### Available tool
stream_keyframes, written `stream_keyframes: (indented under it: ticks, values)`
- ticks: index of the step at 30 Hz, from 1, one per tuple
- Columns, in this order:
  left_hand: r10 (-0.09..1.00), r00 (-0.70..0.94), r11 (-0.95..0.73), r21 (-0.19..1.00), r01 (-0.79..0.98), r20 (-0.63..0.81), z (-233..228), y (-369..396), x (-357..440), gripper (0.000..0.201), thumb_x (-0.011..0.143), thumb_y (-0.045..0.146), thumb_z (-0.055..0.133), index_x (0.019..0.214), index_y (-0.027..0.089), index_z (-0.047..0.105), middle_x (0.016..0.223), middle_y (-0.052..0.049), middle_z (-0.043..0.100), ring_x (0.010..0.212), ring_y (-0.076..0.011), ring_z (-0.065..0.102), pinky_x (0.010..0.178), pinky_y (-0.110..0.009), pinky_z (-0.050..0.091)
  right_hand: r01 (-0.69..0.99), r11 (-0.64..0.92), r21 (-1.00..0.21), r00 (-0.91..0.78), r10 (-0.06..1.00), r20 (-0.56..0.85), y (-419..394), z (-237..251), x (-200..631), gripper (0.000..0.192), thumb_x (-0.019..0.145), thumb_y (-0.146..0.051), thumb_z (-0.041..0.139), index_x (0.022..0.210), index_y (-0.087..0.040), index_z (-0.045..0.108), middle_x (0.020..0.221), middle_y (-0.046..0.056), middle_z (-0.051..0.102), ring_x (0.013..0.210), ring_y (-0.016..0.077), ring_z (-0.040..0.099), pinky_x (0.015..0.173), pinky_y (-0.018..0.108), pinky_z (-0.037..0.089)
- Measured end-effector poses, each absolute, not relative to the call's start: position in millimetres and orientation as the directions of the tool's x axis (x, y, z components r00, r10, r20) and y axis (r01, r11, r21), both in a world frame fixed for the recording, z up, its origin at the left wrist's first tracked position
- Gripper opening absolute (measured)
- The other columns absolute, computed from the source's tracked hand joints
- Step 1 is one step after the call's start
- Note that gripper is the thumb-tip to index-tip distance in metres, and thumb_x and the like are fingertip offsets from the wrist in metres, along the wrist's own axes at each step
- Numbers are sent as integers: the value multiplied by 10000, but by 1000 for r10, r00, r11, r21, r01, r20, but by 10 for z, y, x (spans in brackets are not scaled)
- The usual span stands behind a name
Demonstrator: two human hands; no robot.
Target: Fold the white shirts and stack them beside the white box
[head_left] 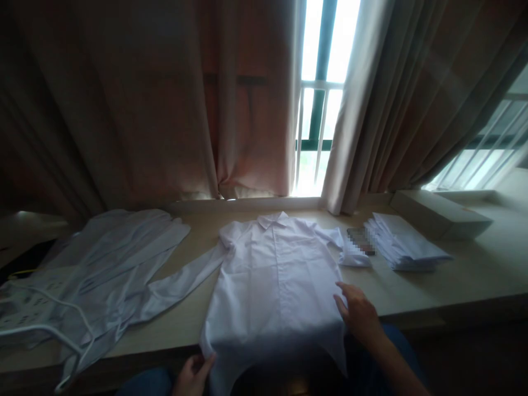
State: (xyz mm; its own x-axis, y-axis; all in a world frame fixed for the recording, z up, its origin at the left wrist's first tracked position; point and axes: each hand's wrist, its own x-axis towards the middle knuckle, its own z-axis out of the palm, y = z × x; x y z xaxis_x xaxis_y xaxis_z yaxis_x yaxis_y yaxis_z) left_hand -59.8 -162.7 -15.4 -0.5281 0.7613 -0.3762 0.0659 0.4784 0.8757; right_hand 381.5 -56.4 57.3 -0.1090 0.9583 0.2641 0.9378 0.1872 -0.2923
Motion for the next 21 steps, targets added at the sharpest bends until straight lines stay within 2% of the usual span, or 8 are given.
stream_keyframes:
  ticks: [2,5,9,12,17,21]
  values:
    - [744,-603,446,886,129,-287,-132,-1576,-568,625,498,684,696,837,174,576,796,-97,711,842,-326,686,805,-435,525,942,241,-234,-142,917,373,-358,396,3826,425,933,-349,453,1324,-202,529,1263,131,599,1192,277,536,1007,417,406]
    - [745,-635,428,878,217,-206,-80,-1536,-501,599,537,663,683,873,189,536,783,-85,701,818,-310,684,809,-422,511,950,251,-186,-154,894,422,-191,46,3876,436,917,-376,490,1304,-179,538,1347,152,539,1259,301,483,1049,468,375]
    - [742,-645,435,863,256,-182,2,-1525,-372,578,574,654,646,909,202,516,795,-85,697,817,-304,683,786,-407,508,955,221,-199,-116,892,436,-150,-215,3927,390,923,-364,476,1241,-157,567,1307,161,565,1246,292,493,1055,467,377]
    - [752,-647,425,843,329,-126,46,-1515,-277,559,580,660,636,890,208,529,763,-73,688,782,-303,677,756,-403,507,952,221,-212,-110,894,435,-142,-226,3934,329,924,-344,474,1172,-169,600,1260,145,593,1216,280,512,1054,457,380]
    - [834,-536,391,826,407,-130,1,-1487,-234,512,649,698,572,803,210,562,746,-72,693,757,-277,670,739,-372,505,950,212,-228,-92,892,442,-121,-258,3944,310,903,-340,500,1144,-178,609,1243,139,596,1196,287,516,1042,465,385]
    - [813,-579,396,784,478,-58,74,-1452,-166,532,650,721,559,791,209,595,748,-66,699,737,-268,666,713,-361,509,938,214,-271,-76,894,442,-122,-269,3916,286,895,-333,518,1114,-185,628,1220,134,610,1187,288,524,1037,474,393]
